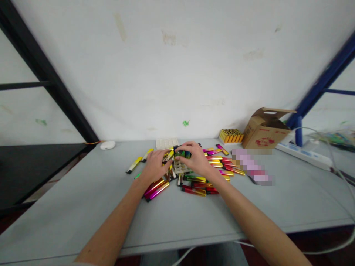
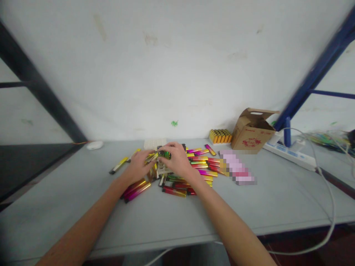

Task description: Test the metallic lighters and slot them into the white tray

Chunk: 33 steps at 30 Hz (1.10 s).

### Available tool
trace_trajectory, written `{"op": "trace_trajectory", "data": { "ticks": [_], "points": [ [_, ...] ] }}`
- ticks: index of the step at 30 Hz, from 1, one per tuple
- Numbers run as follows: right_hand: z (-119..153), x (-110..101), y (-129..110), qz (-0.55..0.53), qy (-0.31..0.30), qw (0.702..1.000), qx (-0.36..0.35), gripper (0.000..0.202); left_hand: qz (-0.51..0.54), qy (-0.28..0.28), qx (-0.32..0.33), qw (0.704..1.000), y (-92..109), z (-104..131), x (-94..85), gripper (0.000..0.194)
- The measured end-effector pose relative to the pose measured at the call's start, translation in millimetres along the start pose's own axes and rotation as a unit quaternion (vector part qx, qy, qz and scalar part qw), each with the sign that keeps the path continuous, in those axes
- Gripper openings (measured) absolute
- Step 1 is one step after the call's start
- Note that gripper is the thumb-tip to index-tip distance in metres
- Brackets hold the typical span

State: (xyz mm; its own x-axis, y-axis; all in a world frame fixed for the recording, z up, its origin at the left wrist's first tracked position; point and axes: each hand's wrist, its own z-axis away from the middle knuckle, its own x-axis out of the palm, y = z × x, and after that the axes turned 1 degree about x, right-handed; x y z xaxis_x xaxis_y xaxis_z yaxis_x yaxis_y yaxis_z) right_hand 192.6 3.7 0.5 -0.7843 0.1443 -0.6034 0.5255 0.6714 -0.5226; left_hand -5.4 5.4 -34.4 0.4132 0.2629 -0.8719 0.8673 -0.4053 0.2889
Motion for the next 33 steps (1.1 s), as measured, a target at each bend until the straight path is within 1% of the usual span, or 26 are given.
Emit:
{"op": "trace_trajectory", "data": {
  "ticks": [3, 5, 7, 11, 13, 16, 21, 23, 24, 26, 28, 30, 33],
  "points": [
    [-1, 6, 5, 0.032, -0.012, 0.999, -0.016, 0.028, -0.006, -0.009, 0.002, 1.0, 1, 2, 1.2, 0.058],
    [-1, 8, 7, 0.045, -0.011, 0.999, -0.022, 0.035, -0.005, -0.012, 0.014, 1.0, 3, 3, 1.0, 0.062],
    [-1, 10, 7, 0.048, -0.002, 0.998, -0.026, 0.036, -0.001, -0.016, 0.027, 1.0, 5, 3, 0.2, 0.062],
    [-2, 9, 7, 0.064, 0.012, 0.995, -0.07, 0.024, -0.001, -0.018, 0.031, 0.999, 8, 4, -1.1, 0.06],
    [-2, 9, 8, 0.083, 0.021, 0.992, -0.089, 0.024, -0.003, -0.014, 0.034, 0.999, 8, 4, -1.4, 0.058],
    [-3, 8, 12, 0.098, 0.043, 0.991, -0.084, 0.024, -0.004, -0.013, 0.045, 0.999, 10, 3, -2.3, 0.052],
    [-4, 7, 15, 0.101, 0.037, 0.99, -0.087, 0.019, -0.018, -0.026, 0.053, 0.998, 13, 3, -4.5, 0.041],
    [-4, 8, 14, 0.116, 0.033, 0.989, -0.086, 0.024, -0.021, -0.024, 0.053, 0.998, 13, 3, -4.1, 0.039],
    [-4, 8, 13, 0.123, 0.034, 0.988, -0.081, 0.03, -0.022, -0.02, 0.053, 0.998, 13, 3, -3.7, 0.04],
    [-5, 9, 11, 0.133, 0.04, 0.988, -0.07, 0.044, -0.024, -0.01, 0.051, 0.998, 13, 4, -2.4, 0.045],
    [-5, 7, 9, 0.136, 0.052, 0.987, -0.066, 0.052, -0.024, -0.001, 0.048, 0.999, 12, 4, -1.3, 0.051],
    [-5, 2, 9, 0.129, 0.07, 0.987, -0.069, 0.049, -0.023, 0.002, 0.048, 0.999, 11, 5, -0.7, 0.052],
    [-2, -14, 17, 0.095, 0.105, 0.987, -0.071, 0.031, -0.012, 0.007, 0.046, 0.999, 10, 5, -0.6, 0.05]
  ]
}}
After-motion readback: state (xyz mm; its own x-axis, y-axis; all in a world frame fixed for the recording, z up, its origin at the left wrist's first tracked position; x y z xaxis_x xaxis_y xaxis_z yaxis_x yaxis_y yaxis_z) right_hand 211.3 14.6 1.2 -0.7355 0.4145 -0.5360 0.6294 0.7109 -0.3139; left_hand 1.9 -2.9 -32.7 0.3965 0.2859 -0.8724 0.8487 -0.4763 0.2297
